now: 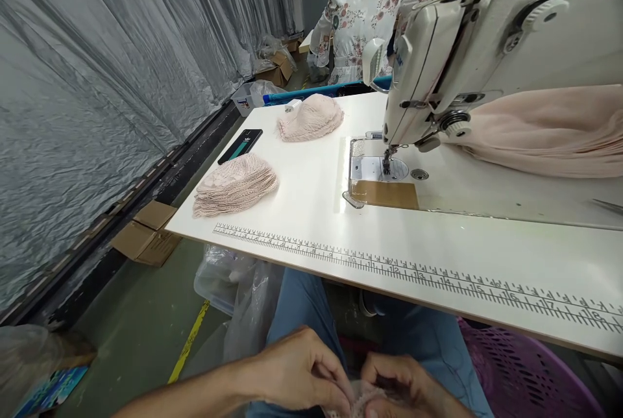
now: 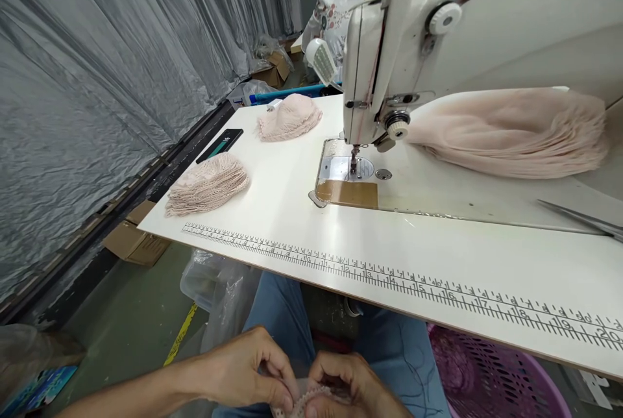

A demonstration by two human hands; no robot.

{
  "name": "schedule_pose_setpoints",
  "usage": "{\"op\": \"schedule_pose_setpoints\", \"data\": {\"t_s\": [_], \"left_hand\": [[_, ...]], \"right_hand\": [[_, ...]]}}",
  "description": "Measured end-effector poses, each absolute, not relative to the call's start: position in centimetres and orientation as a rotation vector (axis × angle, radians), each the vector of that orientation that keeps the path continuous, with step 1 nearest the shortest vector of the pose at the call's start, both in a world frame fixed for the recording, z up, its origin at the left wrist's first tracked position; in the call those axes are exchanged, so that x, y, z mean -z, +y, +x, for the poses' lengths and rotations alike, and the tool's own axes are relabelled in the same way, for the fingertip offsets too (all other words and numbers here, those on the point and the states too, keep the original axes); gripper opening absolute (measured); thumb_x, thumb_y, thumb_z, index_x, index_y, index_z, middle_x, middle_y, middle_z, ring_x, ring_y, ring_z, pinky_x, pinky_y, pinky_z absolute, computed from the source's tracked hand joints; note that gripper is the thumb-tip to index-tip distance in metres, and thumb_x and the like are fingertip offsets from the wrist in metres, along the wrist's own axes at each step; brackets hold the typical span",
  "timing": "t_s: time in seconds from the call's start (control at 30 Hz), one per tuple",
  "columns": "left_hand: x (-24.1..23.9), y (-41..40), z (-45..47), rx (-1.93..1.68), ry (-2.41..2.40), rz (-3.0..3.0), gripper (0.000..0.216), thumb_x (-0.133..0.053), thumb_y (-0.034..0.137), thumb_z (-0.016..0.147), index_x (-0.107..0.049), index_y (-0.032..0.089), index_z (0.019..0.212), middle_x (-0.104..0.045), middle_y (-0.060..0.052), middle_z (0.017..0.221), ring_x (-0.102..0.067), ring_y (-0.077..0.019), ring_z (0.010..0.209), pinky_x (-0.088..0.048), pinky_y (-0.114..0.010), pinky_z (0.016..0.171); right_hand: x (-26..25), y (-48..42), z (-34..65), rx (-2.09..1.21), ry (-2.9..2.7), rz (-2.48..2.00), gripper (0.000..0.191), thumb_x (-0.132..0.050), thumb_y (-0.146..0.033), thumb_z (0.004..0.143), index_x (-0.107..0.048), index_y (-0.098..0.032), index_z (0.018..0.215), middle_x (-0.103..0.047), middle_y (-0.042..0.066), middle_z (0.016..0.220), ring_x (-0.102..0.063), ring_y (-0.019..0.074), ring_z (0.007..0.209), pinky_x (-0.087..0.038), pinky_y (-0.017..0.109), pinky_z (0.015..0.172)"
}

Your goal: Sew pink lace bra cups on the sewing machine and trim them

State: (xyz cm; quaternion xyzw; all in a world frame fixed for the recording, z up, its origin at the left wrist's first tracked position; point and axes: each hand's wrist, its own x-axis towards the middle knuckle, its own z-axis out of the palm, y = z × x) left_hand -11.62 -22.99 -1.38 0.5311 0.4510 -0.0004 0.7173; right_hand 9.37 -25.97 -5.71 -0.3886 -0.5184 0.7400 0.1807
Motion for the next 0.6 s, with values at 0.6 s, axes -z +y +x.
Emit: {"op": "schedule_pose_setpoints", "data": {"t_s": [0.6], "left_hand": [[1.7, -22.7, -12.8, -0.101, 0.92, 1.253, 0.052, -0.081, 0.063, 0.052, -0.074, 0.015, 0.072, -0.062, -0.003, 0.078, -0.057, -0.0144, 0.075, -0.044, -0.023, 0.072]], "right_hand": [[5.0, -25.8, 10.6, -2.091, -1.41, -1.082, 0.039, -0.062, -0.051, 0.08, -0.041, -0.022, 0.068, -0.04, -0.006, 0.067, -0.035, 0.0117, 0.065, -0.028, 0.025, 0.059]]}}
